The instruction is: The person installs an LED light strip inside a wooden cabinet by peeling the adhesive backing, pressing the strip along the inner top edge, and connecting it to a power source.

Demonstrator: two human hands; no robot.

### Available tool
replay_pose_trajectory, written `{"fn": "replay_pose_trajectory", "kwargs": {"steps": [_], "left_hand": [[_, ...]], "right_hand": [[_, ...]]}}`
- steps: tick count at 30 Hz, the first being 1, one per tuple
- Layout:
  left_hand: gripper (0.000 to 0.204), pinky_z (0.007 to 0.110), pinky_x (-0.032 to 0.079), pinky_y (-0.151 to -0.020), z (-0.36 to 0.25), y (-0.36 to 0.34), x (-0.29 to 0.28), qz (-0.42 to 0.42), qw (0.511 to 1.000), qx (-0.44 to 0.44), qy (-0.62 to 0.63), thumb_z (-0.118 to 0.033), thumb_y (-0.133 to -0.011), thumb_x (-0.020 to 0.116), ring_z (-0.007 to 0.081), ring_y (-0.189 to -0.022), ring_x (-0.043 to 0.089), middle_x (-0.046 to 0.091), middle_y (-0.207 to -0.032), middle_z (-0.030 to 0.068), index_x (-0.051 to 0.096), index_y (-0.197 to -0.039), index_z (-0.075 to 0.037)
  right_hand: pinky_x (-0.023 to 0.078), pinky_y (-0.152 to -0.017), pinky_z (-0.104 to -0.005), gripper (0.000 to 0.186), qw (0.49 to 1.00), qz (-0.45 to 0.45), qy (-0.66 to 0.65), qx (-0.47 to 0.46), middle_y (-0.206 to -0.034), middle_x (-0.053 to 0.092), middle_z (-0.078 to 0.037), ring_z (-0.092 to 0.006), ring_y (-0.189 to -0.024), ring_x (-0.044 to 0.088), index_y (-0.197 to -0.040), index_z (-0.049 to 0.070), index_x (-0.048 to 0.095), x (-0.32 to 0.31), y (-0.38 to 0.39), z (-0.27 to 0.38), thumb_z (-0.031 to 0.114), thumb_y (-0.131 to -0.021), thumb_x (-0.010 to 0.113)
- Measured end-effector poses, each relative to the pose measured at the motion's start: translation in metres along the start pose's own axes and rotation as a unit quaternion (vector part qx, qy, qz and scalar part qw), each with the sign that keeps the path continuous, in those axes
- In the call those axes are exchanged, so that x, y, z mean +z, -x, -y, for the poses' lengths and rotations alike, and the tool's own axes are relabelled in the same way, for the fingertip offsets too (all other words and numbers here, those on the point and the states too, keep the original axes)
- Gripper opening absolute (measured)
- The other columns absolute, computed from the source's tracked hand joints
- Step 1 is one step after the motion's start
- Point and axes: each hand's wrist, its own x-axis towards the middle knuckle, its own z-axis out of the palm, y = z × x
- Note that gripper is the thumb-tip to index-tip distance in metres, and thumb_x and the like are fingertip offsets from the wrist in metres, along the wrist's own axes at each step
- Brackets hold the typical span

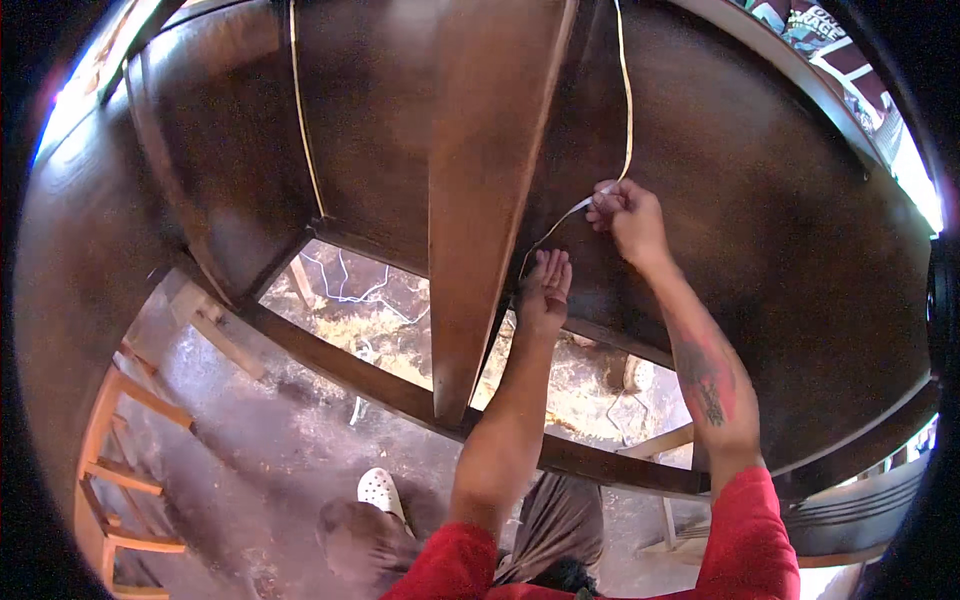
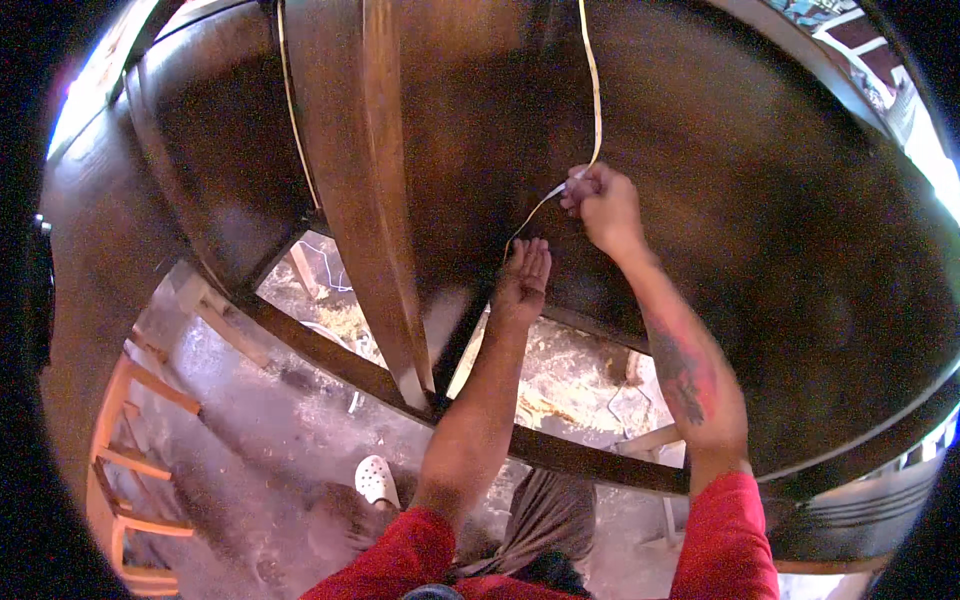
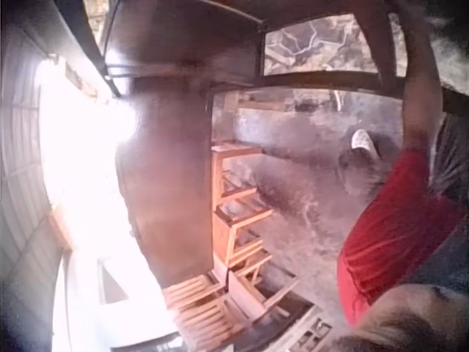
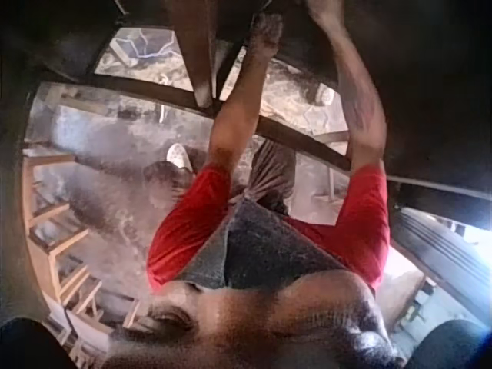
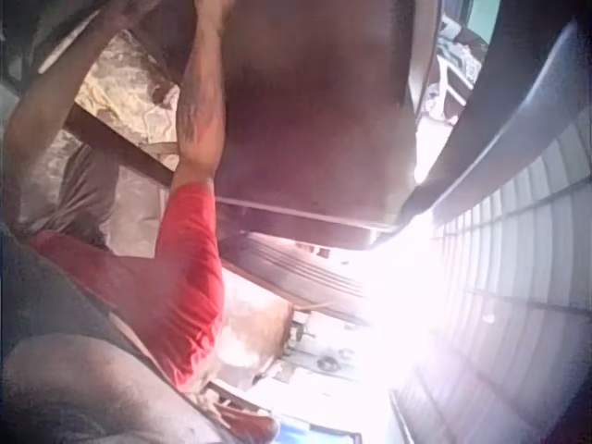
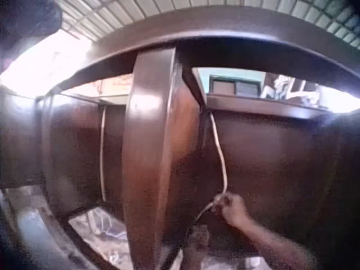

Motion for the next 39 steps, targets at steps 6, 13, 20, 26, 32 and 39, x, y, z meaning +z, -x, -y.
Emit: {"fn": "replay_pose_trajectory", "kwargs": {"steps": [6, 13, 20, 26, 32, 39], "left_hand": [[0.034, 0.037, 0.046, -0.105, 0.002, -0.01, 0.005, 0.135, 0.99, -0.014, 0.042, -0.018, -0.093, 0.064, 0.0244, -0.124, 0.054, 0.058, -0.132, 0.0095, 0.057, -0.123, -0.004], [0.026, 0.037, 0.043, -0.107, 0.017, -0.018, 0.012, 0.193, 0.97, -0.043, 0.143, -0.017, -0.097, 0.057, 0.0229, -0.126, 0.053, 0.061, -0.128, 0.0101, 0.06, -0.119, -0.003], [0.023, 0.036, 0.045, -0.106, 0.019, -0.028, -0.002, 0.119, 0.98, -0.027, 0.157, -0.016, -0.097, 0.056, 0.0224, -0.126, 0.053, 0.062, -0.126, 0.009, 0.059, -0.115, -0.002], [0.018, 0.037, 0.045, -0.105, 0.033, -0.026, 0.001, 0.161, 0.986, 0.009, 0.036, -0.018, -0.096, 0.06, 0.0223, -0.122, 0.055, 0.063, -0.12, 0.0081, 0.06, -0.11, -0.007], [0.021, 0.041, 0.045, -0.105, 0.039, -0.028, -0.001, 0.147, 0.988, 0.04, 0.023, -0.017, -0.092, 0.065, 0.0257, -0.116, 0.059, 0.063, -0.117, 0.0089, 0.056, -0.11, -0.01], [0.02, 0.042, 0.043, -0.107, 0.042, -0.023, 0.002, 0.152, 0.988, 0.026, 0.022, -0.017, -0.092, 0.065, 0.0261, -0.118, 0.058, 0.064, -0.118, 0.0096, 0.057, -0.11, -0.01]], "right_hand": [[0.054, -0.066, -0.0279, 0.015, 0.999, 0.026, 0.017, -0.023, -0.088, 0.067, -0.008, -0.0146, -0.077, 0.066, -0.109, -0.002, 0.06, -0.005, 0.005, 0.001, 0.005, -0.096, 0.056], [0.054, -0.067, -0.0277, 0.016, 0.997, 0.077, -0.02, 0.014, -0.09, 0.067, -0.008, -0.0155, -0.079, 0.066, -0.111, -0.001, 0.059, -0.022, 0.007, 0.001, 0.007, -0.098, 0.055], [0.054, -0.065, -0.0275, 0.018, 0.998, 0.052, 0.037, 0.017, -0.09, 0.066, -0.009, -0.0152, -0.075, 0.066, -0.112, -0.001, 0.057, -0.014, 0.019, 0.011, 0.008, -0.097, 0.056], [0.054, -0.067, -0.0315, 0.021, 0.932, -0.138, 0.228, -0.246, -0.09, 0.065, -0.012, -0.0195, -0.08, 0.066, -0.109, -0.001, 0.057, 0.016, 0.059, 0.036, 0.005, -0.091, 0.064], [0.053, -0.076, -0.0429, 0.035, 0.773, 0.054, 0.464, -0.429, -0.101, 0.061, -0.018, -0.0384, -0.091, 0.062, -0.104, 0.005, 0.064, -0.007, 0.052, 0.031, -0.008, -0.072, 0.065], [0.052, -0.081, -0.0465, 0.048, 0.736, 0.072, 0.597, -0.312, -0.106, 0.061, -0.017, -0.0395, -0.095, 0.063, -0.112, 0.005, 0.065, -0.027, 0.054, 0.026, -0.008, -0.066, 0.064]]}}
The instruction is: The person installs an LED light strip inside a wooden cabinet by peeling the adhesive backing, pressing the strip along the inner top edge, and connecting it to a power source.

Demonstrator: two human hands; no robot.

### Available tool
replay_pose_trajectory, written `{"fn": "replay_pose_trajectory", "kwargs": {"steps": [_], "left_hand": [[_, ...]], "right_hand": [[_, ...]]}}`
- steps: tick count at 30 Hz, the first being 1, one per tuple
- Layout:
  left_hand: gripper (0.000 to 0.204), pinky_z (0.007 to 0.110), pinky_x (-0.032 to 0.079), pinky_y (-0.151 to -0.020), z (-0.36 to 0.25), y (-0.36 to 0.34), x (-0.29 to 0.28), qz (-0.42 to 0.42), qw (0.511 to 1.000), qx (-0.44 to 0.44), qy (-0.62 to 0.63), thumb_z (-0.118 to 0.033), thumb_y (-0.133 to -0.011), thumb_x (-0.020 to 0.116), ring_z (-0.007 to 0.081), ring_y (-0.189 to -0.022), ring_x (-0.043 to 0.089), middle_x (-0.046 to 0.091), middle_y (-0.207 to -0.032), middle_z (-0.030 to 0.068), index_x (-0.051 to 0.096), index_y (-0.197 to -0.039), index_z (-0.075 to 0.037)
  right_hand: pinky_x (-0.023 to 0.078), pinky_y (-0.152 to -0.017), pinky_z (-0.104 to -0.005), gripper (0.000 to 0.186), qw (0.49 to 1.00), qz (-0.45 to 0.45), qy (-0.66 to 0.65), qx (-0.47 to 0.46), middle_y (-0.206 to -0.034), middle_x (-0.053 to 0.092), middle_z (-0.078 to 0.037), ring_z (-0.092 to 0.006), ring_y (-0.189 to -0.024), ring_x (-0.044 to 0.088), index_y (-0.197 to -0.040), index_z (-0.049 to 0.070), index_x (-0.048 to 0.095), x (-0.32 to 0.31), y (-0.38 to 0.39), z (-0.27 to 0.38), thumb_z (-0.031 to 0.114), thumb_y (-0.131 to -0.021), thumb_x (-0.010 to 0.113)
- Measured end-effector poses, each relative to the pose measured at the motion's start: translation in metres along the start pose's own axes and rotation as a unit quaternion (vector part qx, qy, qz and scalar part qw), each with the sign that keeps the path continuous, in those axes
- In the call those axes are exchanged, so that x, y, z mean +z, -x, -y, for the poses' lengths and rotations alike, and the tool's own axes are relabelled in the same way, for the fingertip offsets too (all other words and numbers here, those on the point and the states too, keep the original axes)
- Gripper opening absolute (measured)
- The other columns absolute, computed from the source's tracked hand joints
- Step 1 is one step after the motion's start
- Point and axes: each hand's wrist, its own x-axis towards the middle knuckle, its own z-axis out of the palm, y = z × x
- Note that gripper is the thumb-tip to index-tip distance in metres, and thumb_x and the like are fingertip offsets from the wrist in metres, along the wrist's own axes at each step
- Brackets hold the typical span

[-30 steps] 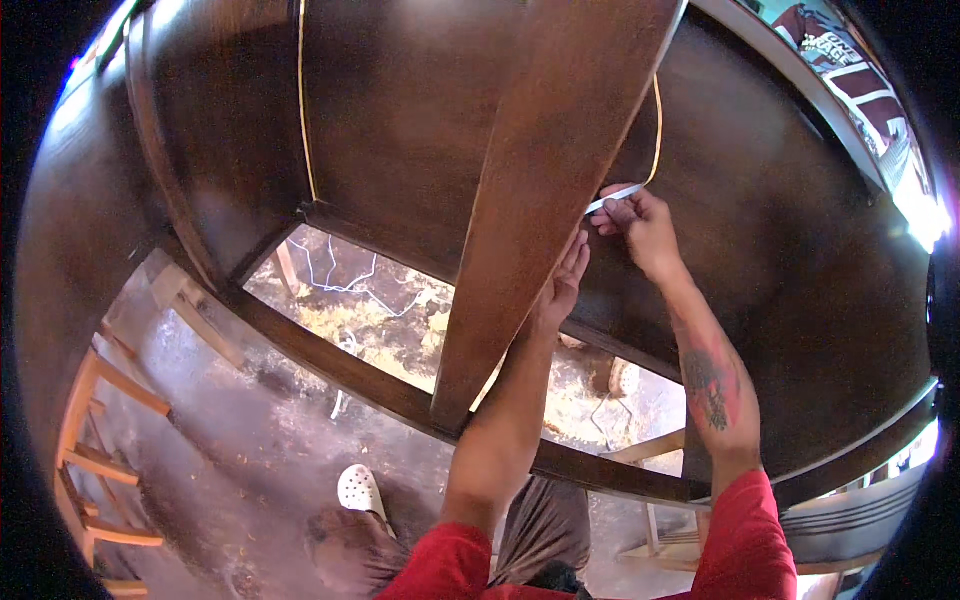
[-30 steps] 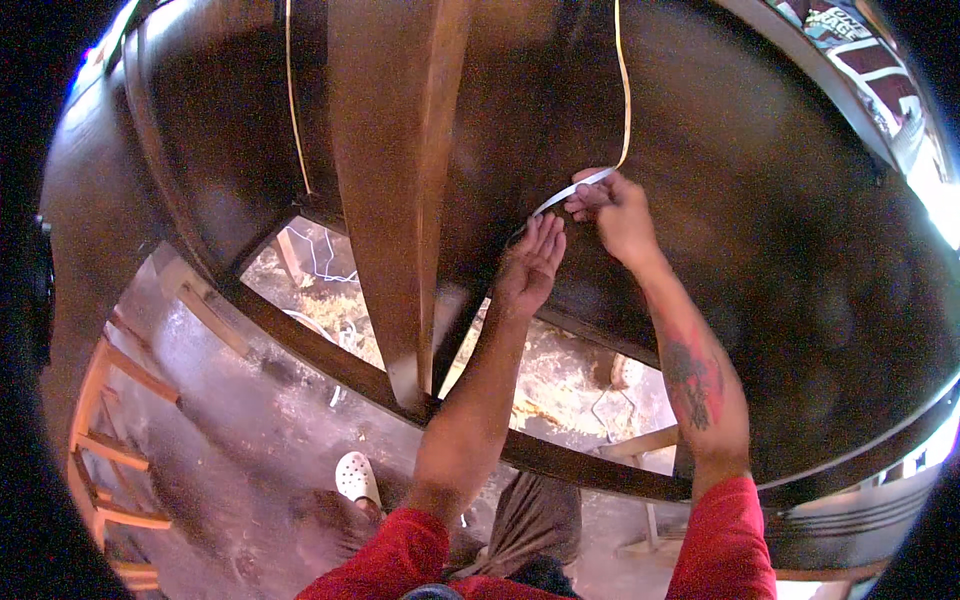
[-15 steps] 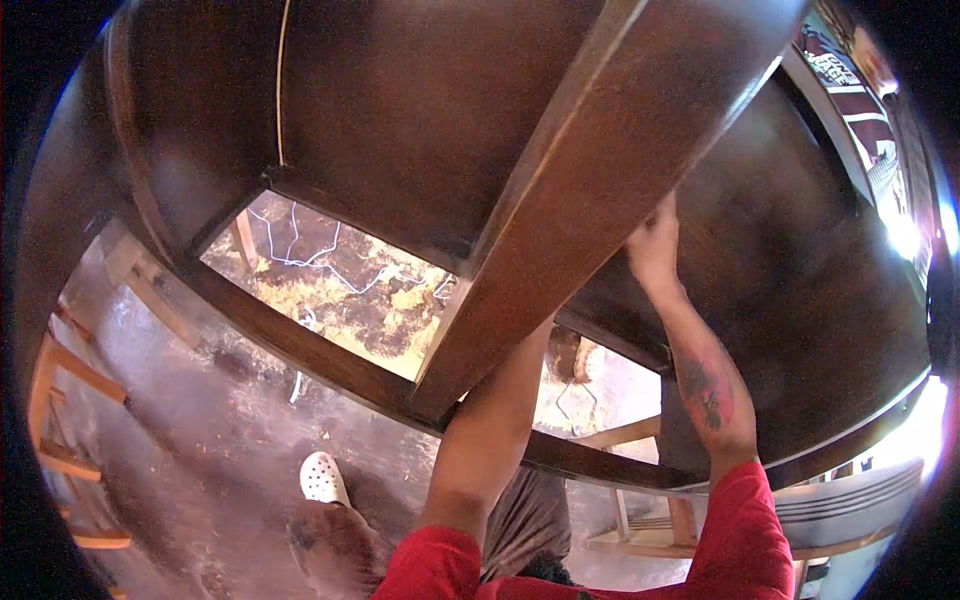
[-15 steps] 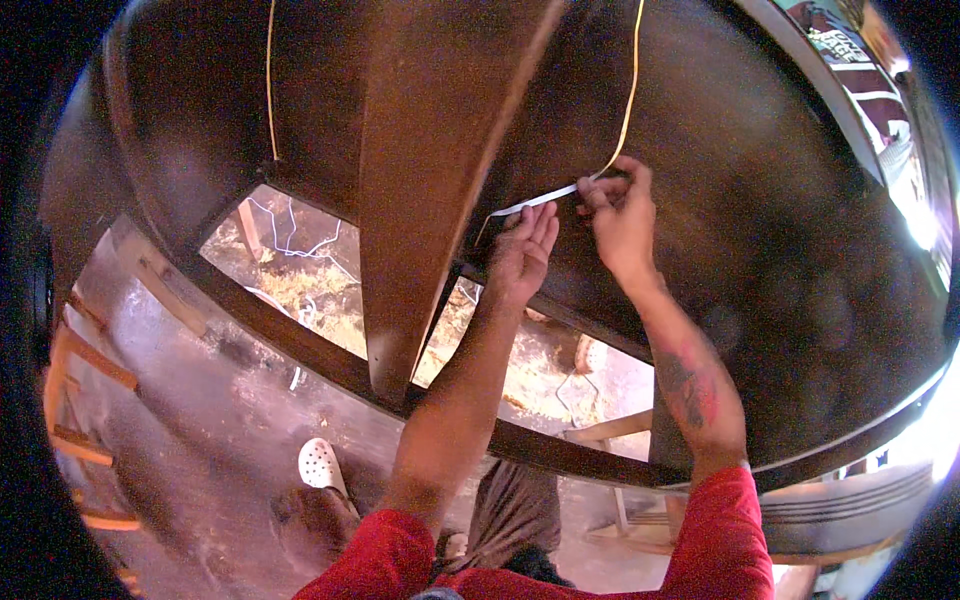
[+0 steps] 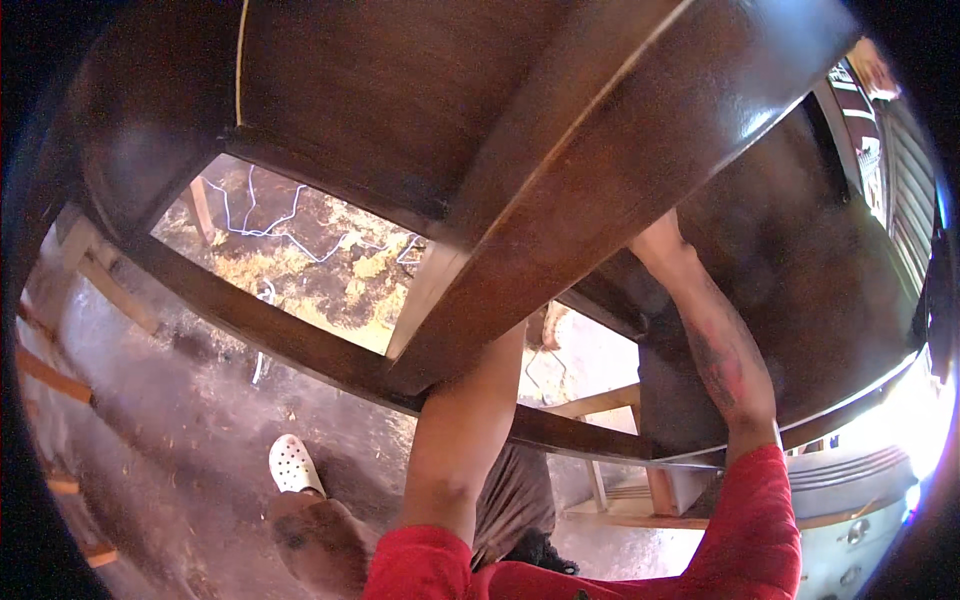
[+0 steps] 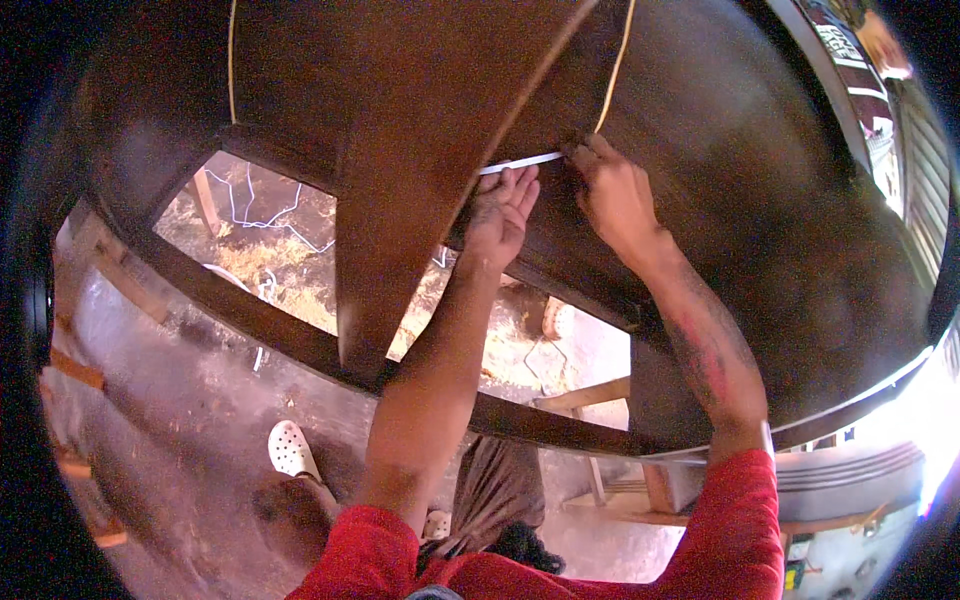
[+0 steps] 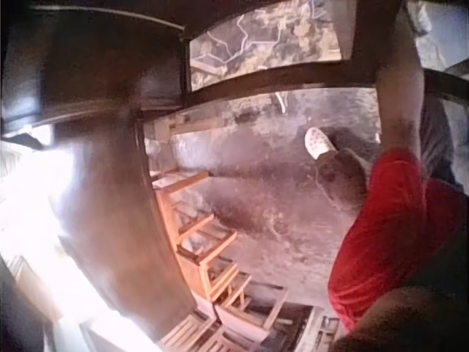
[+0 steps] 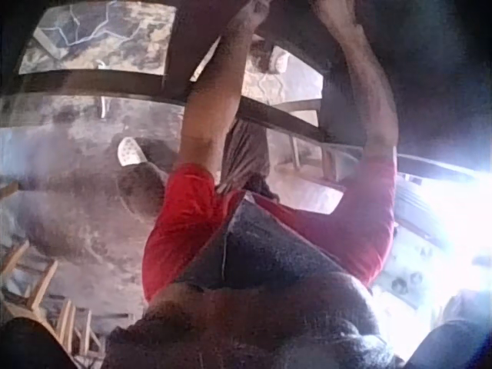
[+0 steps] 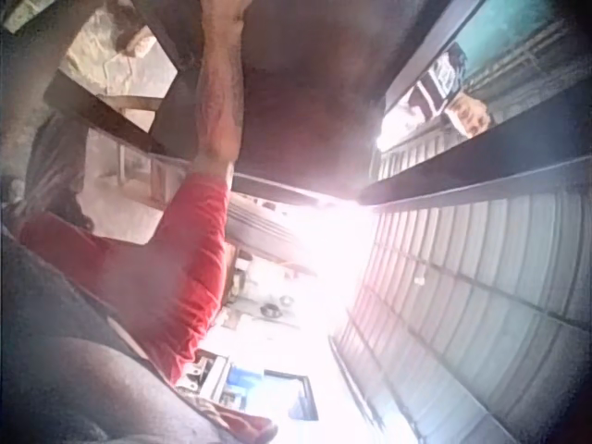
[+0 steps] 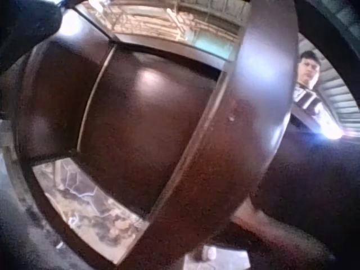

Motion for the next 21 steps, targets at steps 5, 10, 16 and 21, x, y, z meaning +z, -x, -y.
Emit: {"fn": "replay_pose_trajectory", "kwargs": {"steps": [5, 10, 16, 21], "left_hand": [[0.016, 0.04, 0.042, -0.109, -0.012, -0.002, 0.001, 0.022, 1.0, -0.004, 0.01, -0.016, -0.095, 0.06, 0.0268, -0.121, 0.056, 0.063, -0.12, 0.0104, 0.06, -0.11, -0.009], [0.015, 0.041, 0.042, -0.109, -0.009, -0.002, 0.003, 0.056, 0.998, -0.011, 0.028, -0.015, -0.096, 0.057, 0.028, -0.123, 0.055, 0.062, -0.122, 0.0104, 0.06, -0.11, -0.009], [0.015, 0.042, 0.041, -0.109, -0.015, -0.003, -0.001, 0.058, 0.998, -0.003, 0.028, -0.015, -0.097, 0.057, 0.0284, -0.124, 0.053, 0.061, -0.122, 0.0115, 0.06, -0.109, -0.009], [0.019, 0.042, 0.039, -0.111, -0.013, 0.0, 0.005, 0.032, 0.999, -0.006, 0.001, -0.017, -0.097, 0.056, 0.0273, -0.125, 0.052, 0.06, -0.123, 0.0113, 0.058, -0.113, -0.008]], "right_hand": [[0.053, -0.084, -0.0452, 0.046, 0.995, -0.007, -0.082, 0.059, -0.108, 0.061, -0.017, -0.0399, -0.098, 0.062, -0.111, 0.004, 0.066, 0.001, -0.009, 0.004, -0.008, -0.067, 0.063], [0.053, -0.086, -0.0429, 0.034, 0.99, -0.061, -0.12, 0.041, -0.113, 0.061, -0.017, -0.0383, -0.103, 0.062, -0.105, 0.003, 0.067, 0.012, -0.004, -0.003, -0.006, -0.073, 0.064], [0.054, -0.078, -0.0413, 0.03, 0.99, -0.111, -0.081, -0.026, -0.101, 0.061, -0.017, -0.0369, -0.093, 0.063, -0.104, 0.004, 0.068, 0.036, -0.009, -0.013, -0.002, -0.075, 0.066], [0.052, -0.074, -0.04, 0.023, 0.995, -0.067, -0.024, -0.073, -0.093, 0.061, -0.014, -0.0337, -0.085, 0.062, -0.098, 0.004, 0.069, 0.029, -0.009, -0.001, 0.007, -0.075, 0.07]]}}
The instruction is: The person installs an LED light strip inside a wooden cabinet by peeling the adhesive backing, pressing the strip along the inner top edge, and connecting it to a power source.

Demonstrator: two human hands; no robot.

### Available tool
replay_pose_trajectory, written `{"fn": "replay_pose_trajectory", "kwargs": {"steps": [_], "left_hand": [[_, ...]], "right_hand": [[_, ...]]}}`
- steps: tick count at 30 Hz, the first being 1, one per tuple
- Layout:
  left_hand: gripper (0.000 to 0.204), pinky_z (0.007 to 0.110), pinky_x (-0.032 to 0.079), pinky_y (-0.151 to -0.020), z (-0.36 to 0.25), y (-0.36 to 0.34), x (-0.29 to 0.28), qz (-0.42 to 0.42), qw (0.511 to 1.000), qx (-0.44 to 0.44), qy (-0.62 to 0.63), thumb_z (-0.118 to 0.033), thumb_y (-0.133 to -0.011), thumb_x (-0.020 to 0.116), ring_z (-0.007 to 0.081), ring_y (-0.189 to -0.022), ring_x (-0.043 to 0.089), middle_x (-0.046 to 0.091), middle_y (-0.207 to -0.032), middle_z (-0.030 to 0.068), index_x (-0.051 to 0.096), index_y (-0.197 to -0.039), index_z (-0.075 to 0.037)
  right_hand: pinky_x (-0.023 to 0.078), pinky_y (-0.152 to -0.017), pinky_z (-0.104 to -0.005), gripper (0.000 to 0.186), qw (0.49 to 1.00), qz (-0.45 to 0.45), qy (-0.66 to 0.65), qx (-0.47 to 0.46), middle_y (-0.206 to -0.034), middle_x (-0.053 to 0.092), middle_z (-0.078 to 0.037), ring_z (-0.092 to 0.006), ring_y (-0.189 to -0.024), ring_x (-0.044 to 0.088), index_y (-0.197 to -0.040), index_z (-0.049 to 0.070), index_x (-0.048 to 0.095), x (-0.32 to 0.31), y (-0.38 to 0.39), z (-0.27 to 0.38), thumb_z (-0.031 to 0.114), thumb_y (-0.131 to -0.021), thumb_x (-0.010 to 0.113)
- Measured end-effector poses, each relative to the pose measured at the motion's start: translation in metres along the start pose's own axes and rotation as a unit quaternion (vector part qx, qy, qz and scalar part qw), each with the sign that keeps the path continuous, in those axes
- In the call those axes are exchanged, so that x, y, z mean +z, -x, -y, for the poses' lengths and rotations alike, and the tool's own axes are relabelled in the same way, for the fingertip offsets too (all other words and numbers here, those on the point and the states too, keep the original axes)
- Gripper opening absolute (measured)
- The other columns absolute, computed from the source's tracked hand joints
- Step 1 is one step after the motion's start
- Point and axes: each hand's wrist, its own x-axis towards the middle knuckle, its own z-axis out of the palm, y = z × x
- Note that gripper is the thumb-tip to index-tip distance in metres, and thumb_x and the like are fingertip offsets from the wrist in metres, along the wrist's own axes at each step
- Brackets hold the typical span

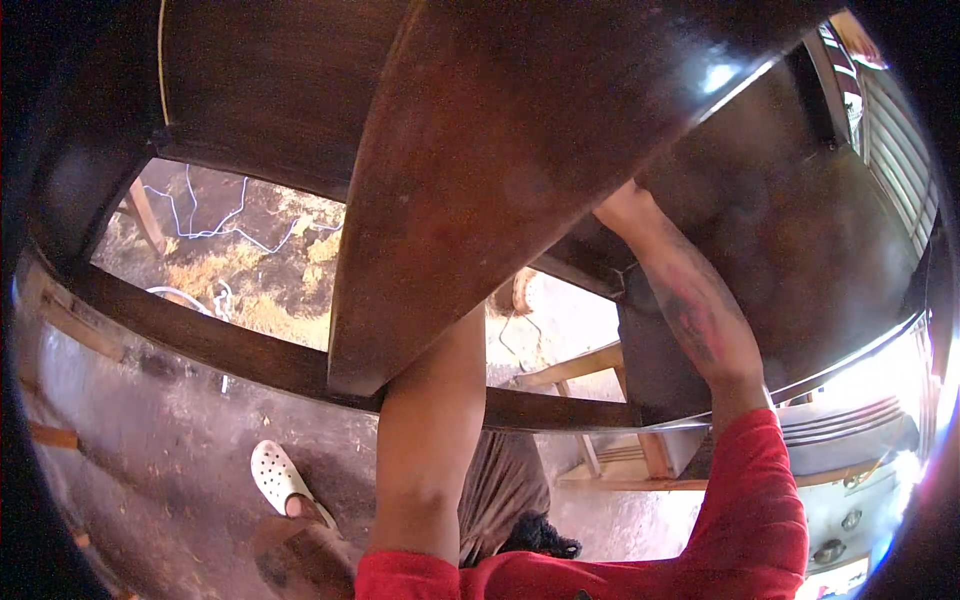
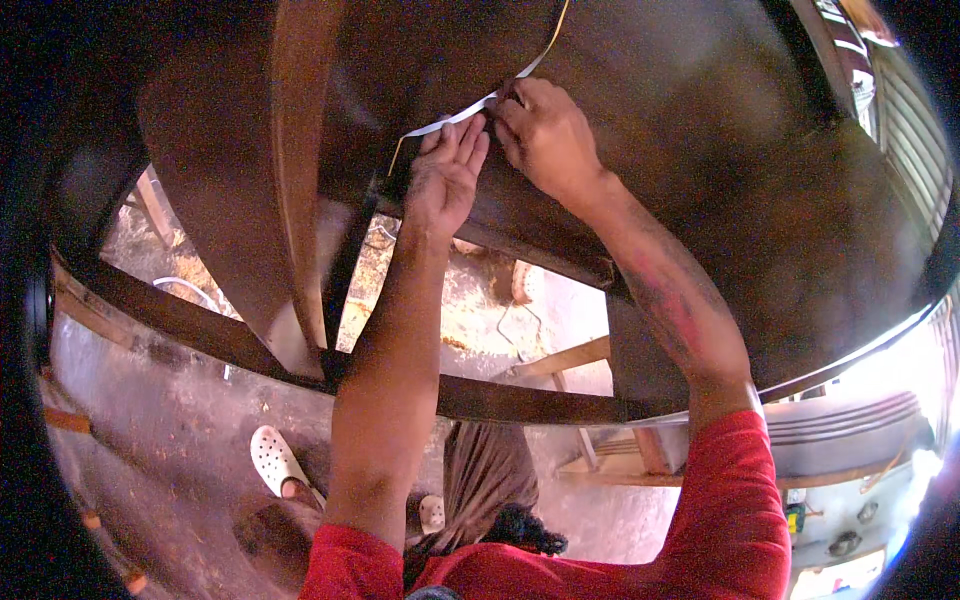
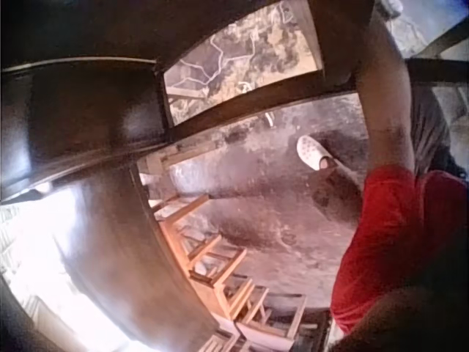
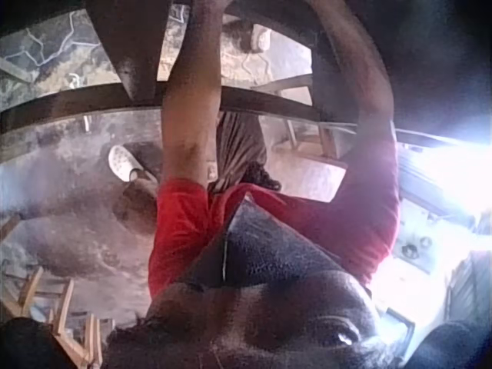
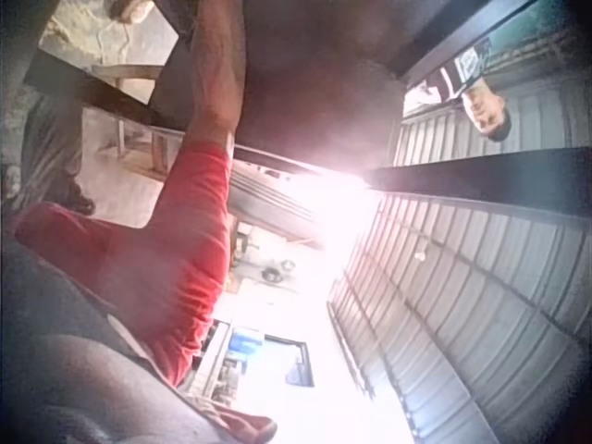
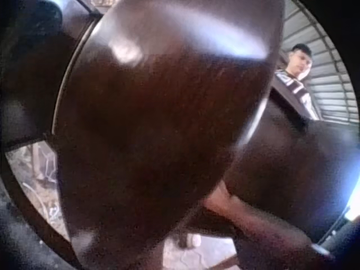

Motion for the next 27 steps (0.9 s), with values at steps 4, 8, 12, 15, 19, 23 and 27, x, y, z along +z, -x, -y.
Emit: {"fn": "replay_pose_trajectory", "kwargs": {"steps": [4, 8, 12, 15, 19, 23, 27], "left_hand": [[0.021, 0.042, 0.04, -0.11, 0.002, 0.001, 0.001, 0.02, 1.0, -0.009, 0.017, -0.017, -0.097, 0.056, 0.0255, -0.123, 0.052, 0.059, -0.125, 0.0101, 0.057, -0.116, -0.008], [0.022, 0.04, 0.042, -0.107, 0.006, 0.0, 0.004, 0.029, 1.0, 0.008, 0.008, -0.016, -0.097, 0.057, 0.0232, -0.118, 0.055, 0.06, -0.123, 0.0091, 0.057, -0.117, -0.008], [0.02, 0.038, 0.044, -0.105, -0.001, -0.005, -0.003, 0.043, 0.999, 0.016, 0.004, -0.015, -0.096, 0.057, 0.0222, -0.115, 0.057, 0.063, -0.118, 0.0083, 0.059, -0.115, -0.007], [0.019, 0.037, 0.044, -0.105, -0.001, -0.003, -0.001, 0.039, 0.999, 0.02, 0.008, -0.015, -0.096, 0.058, 0.0216, -0.114, 0.058, 0.064, -0.117, 0.0075, 0.06, -0.113, -0.007], [0.019, 0.037, 0.045, -0.104, 0.008, 0.0, 0.004, 0.02, 1.0, 0.012, -0.003, -0.015, -0.096, 0.058, 0.0214, -0.114, 0.058, 0.063, -0.117, 0.0071, 0.06, -0.113, -0.008], [0.018, 0.038, 0.045, -0.103, 0.003, -0.002, -0.003, 0.027, 0.999, 0.013, -0.02, -0.017, -0.096, 0.058, 0.0212, -0.112, 0.058, 0.064, -0.116, 0.007, 0.06, -0.112, -0.009], [0.018, 0.038, 0.046, -0.102, -0.002, -0.002, -0.009, 0.026, 0.999, 0.019, -0.03, -0.016, -0.096, 0.059, 0.0207, -0.11, 0.059, 0.064, -0.115, 0.0065, 0.06, -0.112, -0.009]], "right_hand": [[0.052, -0.073, -0.0407, 0.021, 0.997, -0.049, 0.025, -0.063, -0.09, 0.061, -0.014, -0.033, -0.083, 0.062, -0.094, 0.003, 0.069, 0.004, 0.001, 0.006, 0.013, -0.076, 0.071], [0.052, -0.073, -0.0417, 0.02, 0.993, -0.068, 0.041, -0.088, -0.089, 0.061, -0.014, -0.0338, -0.082, 0.062, -0.092, 0.002, 0.067, 0.0, 0.006, 0.009, 0.015, -0.077, 0.07], [0.052, -0.073, -0.0426, 0.019, 0.994, -0.061, 0.032, -0.087, -0.089, 0.061, -0.015, -0.0348, -0.082, 0.062, -0.091, 0.002, 0.066, 0.002, -0.001, 0.015, 0.016, -0.078, 0.068], [0.053, -0.073, -0.0433, 0.019, 0.995, -0.052, 0.03, -0.08, -0.089, 0.061, -0.016, -0.0356, -0.082, 0.063, -0.089, 0.001, 0.065, 0.007, -0.004, 0.014, 0.016, -0.078, 0.067], [0.053, -0.073, -0.0442, 0.019, 0.998, -0.009, 0.034, -0.05, -0.089, 0.061, -0.016, -0.0367, -0.082, 0.063, -0.088, 0.001, 0.064, 0.002, 0.001, 0.014, 0.017, -0.079, 0.066], [0.053, -0.072, -0.0452, 0.019, 0.998, 0.053, 0.027, -0.011, -0.089, 0.061, -0.017, -0.0377, -0.082, 0.063, -0.087, 0.0, 0.063, 0.004, -0.009, 0.016, 0.018, -0.08, 0.065], [0.054, -0.073, -0.0456, 0.02, 0.994, 0.101, 0.027, -0.018, -0.091, 0.062, -0.018, -0.0385, -0.084, 0.064, -0.088, 0.0, 0.062, -0.004, -0.017, 0.025, 0.018, -0.08, 0.064]]}}
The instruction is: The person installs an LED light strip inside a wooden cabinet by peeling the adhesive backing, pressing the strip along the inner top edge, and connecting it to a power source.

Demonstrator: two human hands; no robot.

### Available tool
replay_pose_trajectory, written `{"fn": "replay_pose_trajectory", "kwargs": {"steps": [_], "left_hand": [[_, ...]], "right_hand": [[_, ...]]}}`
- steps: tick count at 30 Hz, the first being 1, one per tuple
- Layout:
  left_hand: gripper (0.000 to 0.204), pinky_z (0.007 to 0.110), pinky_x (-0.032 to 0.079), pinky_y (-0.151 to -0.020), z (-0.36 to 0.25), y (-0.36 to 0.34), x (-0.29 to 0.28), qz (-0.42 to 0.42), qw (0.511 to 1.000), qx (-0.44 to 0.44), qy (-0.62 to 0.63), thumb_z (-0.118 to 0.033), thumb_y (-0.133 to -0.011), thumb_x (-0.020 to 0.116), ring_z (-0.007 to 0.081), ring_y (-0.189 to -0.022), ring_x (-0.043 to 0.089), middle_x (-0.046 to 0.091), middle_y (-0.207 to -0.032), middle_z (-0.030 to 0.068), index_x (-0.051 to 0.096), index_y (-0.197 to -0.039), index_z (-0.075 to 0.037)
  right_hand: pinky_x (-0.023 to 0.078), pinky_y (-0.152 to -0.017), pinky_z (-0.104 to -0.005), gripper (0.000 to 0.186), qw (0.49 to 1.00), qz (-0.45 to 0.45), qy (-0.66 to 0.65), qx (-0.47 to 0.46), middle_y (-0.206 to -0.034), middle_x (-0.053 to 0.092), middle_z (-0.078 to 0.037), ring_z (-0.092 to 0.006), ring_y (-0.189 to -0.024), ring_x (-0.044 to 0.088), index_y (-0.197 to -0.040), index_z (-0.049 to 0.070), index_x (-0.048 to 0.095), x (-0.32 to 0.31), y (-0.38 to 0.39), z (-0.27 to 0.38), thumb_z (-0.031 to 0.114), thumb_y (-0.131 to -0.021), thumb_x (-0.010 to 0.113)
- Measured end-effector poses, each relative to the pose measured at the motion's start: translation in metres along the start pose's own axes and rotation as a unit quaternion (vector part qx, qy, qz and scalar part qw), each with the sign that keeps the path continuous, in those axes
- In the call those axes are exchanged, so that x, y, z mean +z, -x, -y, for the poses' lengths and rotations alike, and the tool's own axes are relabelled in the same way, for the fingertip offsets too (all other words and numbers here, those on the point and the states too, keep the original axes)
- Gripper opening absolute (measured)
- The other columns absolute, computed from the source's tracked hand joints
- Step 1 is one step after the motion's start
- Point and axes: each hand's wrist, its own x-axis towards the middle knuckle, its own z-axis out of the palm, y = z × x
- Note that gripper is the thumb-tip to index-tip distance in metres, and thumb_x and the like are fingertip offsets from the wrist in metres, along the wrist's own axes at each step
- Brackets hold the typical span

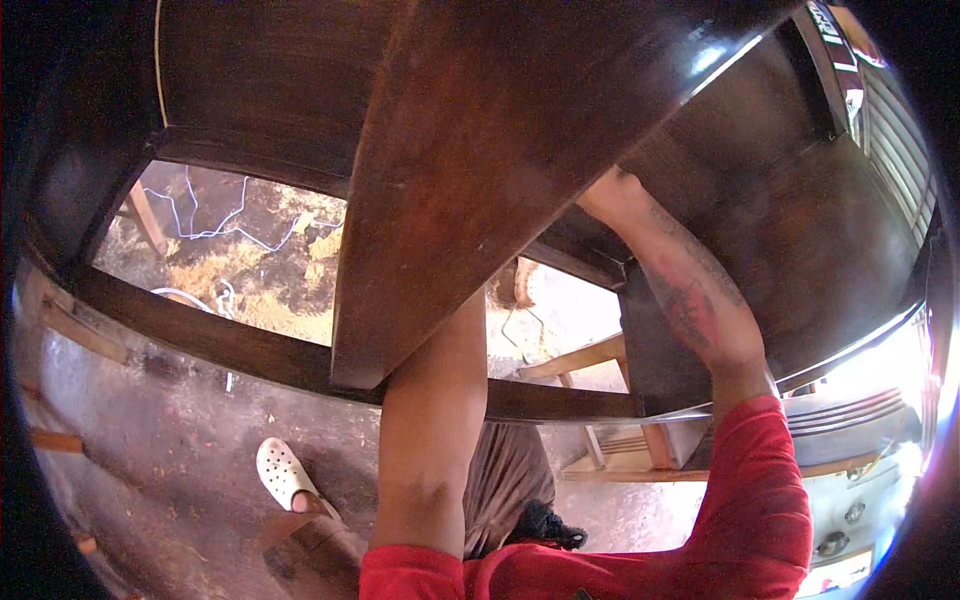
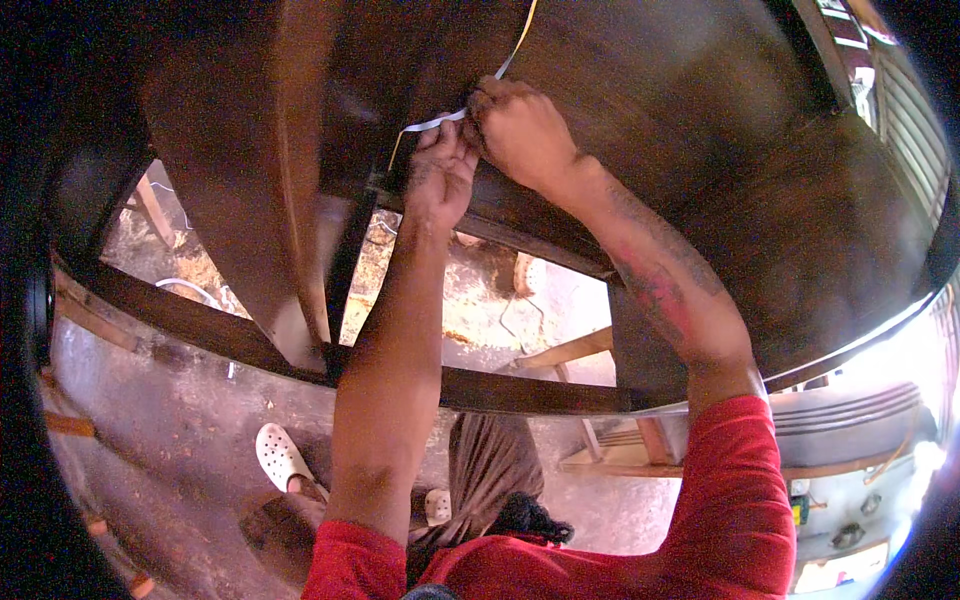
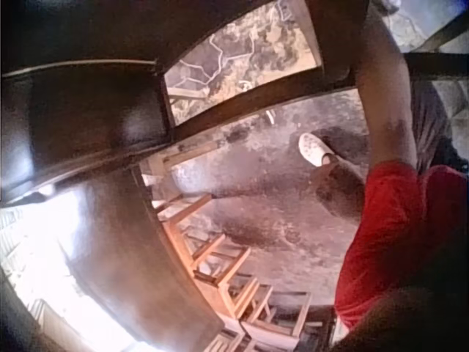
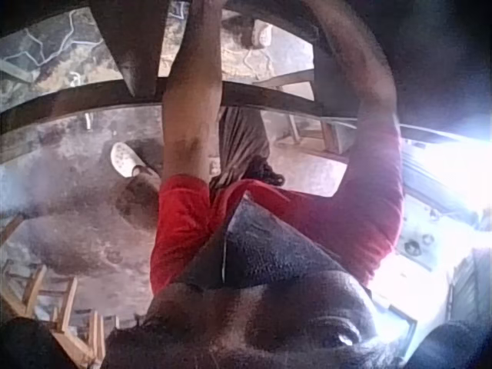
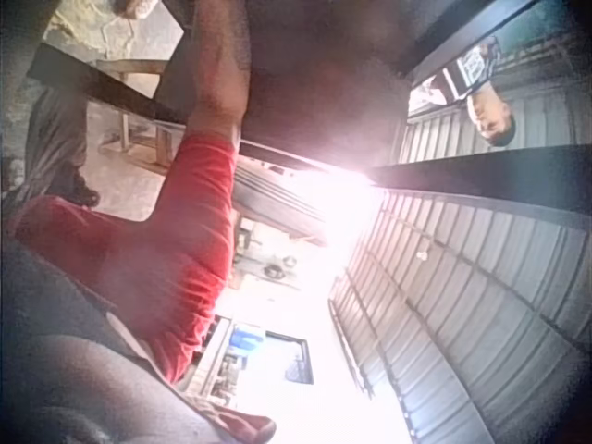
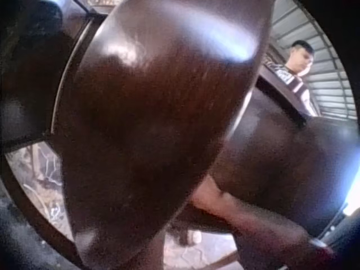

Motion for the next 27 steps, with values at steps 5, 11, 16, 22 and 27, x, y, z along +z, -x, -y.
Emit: {"fn": "replay_pose_trajectory", "kwargs": {"steps": [5, 11, 16, 22, 27], "left_hand": [[0.018, 0.037, 0.046, -0.102, 0.024, 0.002, 0.009, 0.006, 0.999, -0.026, 0.03, -0.015, -0.095, 0.059, 0.0203, -0.109, 0.059, 0.064, -0.114, 0.0062, 0.06, -0.112, -0.009], [0.018, 0.038, 0.046, -0.103, -0.013, 0.005, -0.004, -0.017, 1.0, 0.014, -0.006, -0.014, -0.095, 0.06, 0.0207, -0.109, 0.059, 0.064, -0.114, 0.0063, 0.06, -0.113, -0.009], [0.022, 0.038, 0.045, -0.105, 0.008, -0.001, -0.004, 0.006, 0.999, -0.008, 0.031, -0.015, -0.094, 0.061, 0.0216, -0.113, 0.058, 0.063, -0.116, 0.0075, 0.059, -0.115, -0.008], [0.023, 0.038, 0.042, -0.109, 0.002, 0.007, 0.01, -0.006, 1.0, -0.001, 0.03, -0.016, -0.094, 0.061, 0.0229, -0.117, 0.057, 0.063, -0.118, 0.0095, 0.059, -0.115, -0.006], [0.021, 0.039, 0.041, -0.11, 0.002, 0.008, 0.011, -0.011, 1.0, -0.006, 0.024, -0.016, -0.094, 0.06, 0.0231, -0.117, 0.057, 0.063, -0.118, 0.0089, 0.059, -0.113, -0.007]], "right_hand": [[0.054, -0.074, -0.0462, 0.023, 0.998, 0.051, 0.031, 0.012, -0.094, 0.062, -0.019, -0.039, -0.085, 0.065, -0.09, 0.0, 0.062, -0.017, 0.013, -0.01, 0.02, -0.079, 0.065], [0.054, -0.075, -0.0477, 0.025, 0.999, 0.046, 0.0, -0.018, -0.093, 0.063, -0.018, -0.0402, -0.083, 0.064, -0.088, 0.0, 0.063, -0.013, -0.012, 0.013, 0.023, -0.08, 0.066], [0.053, -0.075, -0.0491, 0.023, 0.999, 0.05, -0.013, -0.002, -0.093, 0.063, -0.02, -0.0414, -0.084, 0.064, -0.091, 0.0, 0.063, -0.016, -0.003, -0.006, 0.022, -0.083, 0.064], [0.052, -0.076, -0.0506, 0.022, 0.992, 0.076, -0.092, 0.034, -0.094, 0.063, -0.022, -0.0423, -0.087, 0.063, -0.094, 0.0, 0.062, -0.018, -0.002, -0.008, 0.02, -0.086, 0.063], [0.053, -0.071, -0.0511, 0.022, 0.994, 0.053, -0.091, 0.01, -0.084, 0.066, -0.023, -0.043, -0.08, 0.064, -0.09, 0.0, 0.064, -0.023, -0.006, -0.008, 0.021, -0.085, 0.064]]}}
